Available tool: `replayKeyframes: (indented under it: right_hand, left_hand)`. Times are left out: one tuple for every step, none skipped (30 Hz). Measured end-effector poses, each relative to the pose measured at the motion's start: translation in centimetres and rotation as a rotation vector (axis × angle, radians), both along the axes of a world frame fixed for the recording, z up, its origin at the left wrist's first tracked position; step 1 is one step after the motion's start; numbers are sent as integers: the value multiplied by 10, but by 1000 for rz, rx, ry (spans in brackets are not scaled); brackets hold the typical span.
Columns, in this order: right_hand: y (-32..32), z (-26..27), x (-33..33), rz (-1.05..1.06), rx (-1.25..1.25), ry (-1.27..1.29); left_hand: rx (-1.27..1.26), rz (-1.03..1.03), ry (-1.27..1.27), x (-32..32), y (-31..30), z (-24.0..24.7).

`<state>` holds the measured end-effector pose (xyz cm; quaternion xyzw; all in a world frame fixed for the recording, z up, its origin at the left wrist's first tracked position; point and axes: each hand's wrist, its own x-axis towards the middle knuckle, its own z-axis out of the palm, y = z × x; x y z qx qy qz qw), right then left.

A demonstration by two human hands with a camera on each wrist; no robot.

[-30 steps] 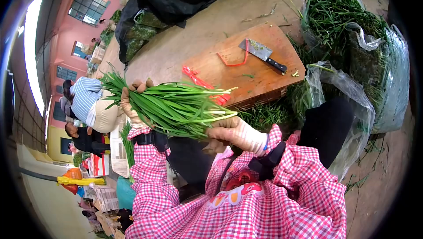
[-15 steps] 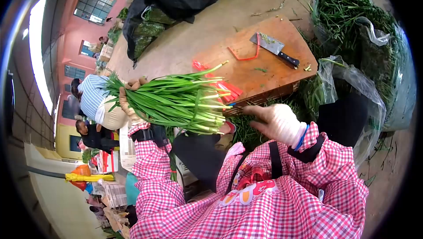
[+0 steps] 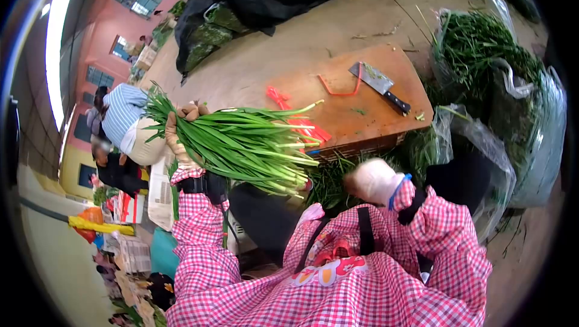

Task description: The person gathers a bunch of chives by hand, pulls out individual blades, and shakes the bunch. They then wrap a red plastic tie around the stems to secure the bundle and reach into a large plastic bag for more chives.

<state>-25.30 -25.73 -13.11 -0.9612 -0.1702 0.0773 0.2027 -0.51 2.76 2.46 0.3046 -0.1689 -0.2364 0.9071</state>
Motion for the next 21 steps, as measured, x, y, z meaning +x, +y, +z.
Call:
replayKeyframes:
  right_hand:
    - [-2,-8,-7,18,-191,265]
    - [-5,-7,-16,-21,-137,254]
    - [-10,-2,-23,-62,-81,241]
    - [-11,7,-24,-145,101,113]
    - [-8,17,-26,-230,285,-16]
    - [-2,31,-22,-295,464,-161]
    - [9,44,-17,-410,520,-286]
    - [15,50,-9,-440,490,-385]
    - [19,56,0,-467,459,-487]
    - [22,59,8,-476,421,-475]
    - [24,58,16,-481,386,-464]
    - [27,53,24,-492,442,-439]
    - [29,52,28,-498,565,-399]
    - [32,52,30,-503,688,-350]
    - [35,50,31,-511,810,-296]
    - [37,43,33,-523,920,-257]
    - [37,42,30,-560,1101,-141]
    - [38,46,27,-596,1279,-20]
    - [38,48,24,-631,1456,104]
    - [38,43,24,-630,1513,82]
    - [38,45,23,-623,1539,110]
  left_hand:
    - [-2,18,9,-2,1,1]
    - [-2,30,20,-6,-1,2]
    - [-2,40,30,-7,-2,1]
    - [7,63,25,-3,-3,-4]
    - [-42,89,72,-1,-5,-8]
    - [1,83,61,-7,-10,-6]
    - [48,74,51,-13,-15,-2]
    - [62,110,52,-14,-18,-5]
    - [37,131,112,-10,-19,-11]
    - [65,85,131,-20,-25,-5]
    - [94,43,147,-30,-31,0]
    - [86,14,188,-28,-31,-5]
    - [85,7,126,-29,-34,-8]
    - [65,23,132,-26,-34,-12]
    - [47,37,141,-23,-34,-16]
    - [42,32,129,-22,-34,-17]
    - [42,27,115,-20,-33,-19]
    - [42,20,100,-18,-31,-23]
    - [43,10,85,-15,-28,-27]
    - [88,36,139,-13,-23,-31]
    - [48,24,137,-13,-25,-29]
